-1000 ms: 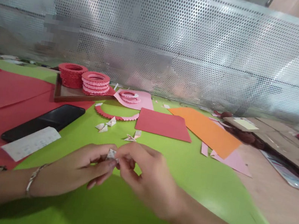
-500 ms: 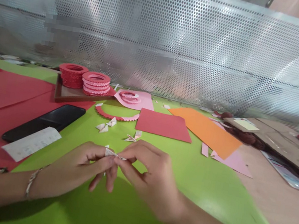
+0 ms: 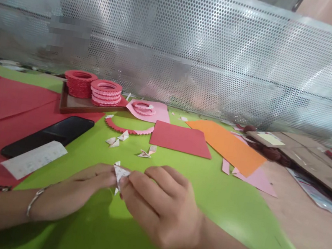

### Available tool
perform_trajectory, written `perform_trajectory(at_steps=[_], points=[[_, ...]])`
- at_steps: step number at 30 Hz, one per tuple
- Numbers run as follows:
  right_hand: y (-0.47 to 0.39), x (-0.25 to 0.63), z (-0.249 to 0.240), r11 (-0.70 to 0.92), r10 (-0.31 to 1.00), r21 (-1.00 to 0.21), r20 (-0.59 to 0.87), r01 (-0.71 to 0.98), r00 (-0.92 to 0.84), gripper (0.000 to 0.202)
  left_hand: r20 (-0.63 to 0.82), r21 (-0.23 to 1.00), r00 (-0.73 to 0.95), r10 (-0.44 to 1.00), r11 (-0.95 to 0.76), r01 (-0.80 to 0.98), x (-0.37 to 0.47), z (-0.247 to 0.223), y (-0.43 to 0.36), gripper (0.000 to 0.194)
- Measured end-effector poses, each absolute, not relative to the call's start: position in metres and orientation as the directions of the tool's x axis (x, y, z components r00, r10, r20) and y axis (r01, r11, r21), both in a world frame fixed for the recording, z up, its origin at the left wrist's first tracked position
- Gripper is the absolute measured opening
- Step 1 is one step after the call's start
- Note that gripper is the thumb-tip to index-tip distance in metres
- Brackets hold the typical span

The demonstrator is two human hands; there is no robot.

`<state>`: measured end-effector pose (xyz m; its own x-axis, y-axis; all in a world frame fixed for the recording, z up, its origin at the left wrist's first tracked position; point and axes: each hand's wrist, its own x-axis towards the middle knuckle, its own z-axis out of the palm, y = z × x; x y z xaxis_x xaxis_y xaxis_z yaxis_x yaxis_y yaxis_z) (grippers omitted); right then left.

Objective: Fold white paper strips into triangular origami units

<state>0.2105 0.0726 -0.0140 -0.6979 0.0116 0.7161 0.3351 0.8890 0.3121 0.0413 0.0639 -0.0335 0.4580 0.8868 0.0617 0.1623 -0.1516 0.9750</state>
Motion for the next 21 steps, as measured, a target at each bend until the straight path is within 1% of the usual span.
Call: perform_trajectory(at_steps=[1,3,6,7,8,9,10,11,13,15,17,20,21], points=[[0.073,0.21,-0.014,0.876,0.001,0.337,0.716,0.346,-0.698,0.008,0.068,0.978,0.45,0.89,-0.148,0.146,0.041,-0.035,0.064,0.028],[0.074,0.21,-0.017,0.861,0.003,0.353,0.715,0.366,-0.699,0.006,0.085,0.983,0.494,0.865,-0.153,0.099,0.04,-0.037,0.063,0.024],[0.076,0.21,-0.022,0.86,0.033,0.341,0.706,0.38,-0.708,0.008,0.138,0.985,0.587,0.798,-0.175,0.007,0.039,-0.037,0.063,0.018],[0.077,0.21,-0.024,0.867,0.057,0.317,0.704,0.385,-0.708,0.009,0.15,0.984,0.601,0.785,-0.178,-0.013,0.039,-0.036,0.063,0.017],[0.077,0.21,-0.025,0.88,0.095,0.271,0.703,0.39,-0.704,0.01,0.164,0.982,0.605,0.779,-0.187,-0.025,0.039,-0.035,0.063,0.016],[0.077,0.21,-0.025,0.901,0.143,0.2,0.703,0.386,-0.697,0.013,0.175,0.979,0.604,0.778,-0.203,-0.022,0.038,-0.033,0.063,0.016],[0.077,0.21,-0.025,0.924,0.199,0.1,0.7,0.37,-0.686,0.015,0.181,0.974,0.608,0.773,-0.226,-0.003,0.038,-0.031,0.064,0.016],[0.077,0.209,-0.024,0.938,0.266,-0.025,0.691,0.346,-0.672,0.015,0.188,0.966,0.617,0.764,-0.256,0.023,0.038,-0.03,0.065,0.018],[0.076,0.208,-0.022,0.913,0.406,-0.272,0.669,0.304,-0.622,0.018,0.194,0.943,0.638,0.745,-0.321,0.089,0.037,-0.029,0.066,0.023],[0.075,0.205,-0.021,0.857,0.511,-0.43,0.639,0.283,-0.575,0.022,0.185,0.907,0.668,0.721,-0.387,0.166,0.036,-0.03,0.067,0.028],[0.074,0.203,-0.021,0.818,0.56,-0.507,0.592,0.272,-0.58,0.021,0.169,0.859,0.705,0.689,-0.453,0.237,0.036,-0.032,0.067,0.032],[0.073,0.202,-0.02,0.775,0.596,-0.578,0.535,0.256,-0.599,0.002,0.161,0.807,0.736,0.658,-0.517,0.285,0.035,-0.035,0.067,0.037],[0.072,0.202,-0.02,0.751,0.624,-0.608,0.528,0.256,-0.576,0.003,0.178,0.788,0.727,0.664,-0.538,0.298,0.035,-0.035,0.067,0.037]])
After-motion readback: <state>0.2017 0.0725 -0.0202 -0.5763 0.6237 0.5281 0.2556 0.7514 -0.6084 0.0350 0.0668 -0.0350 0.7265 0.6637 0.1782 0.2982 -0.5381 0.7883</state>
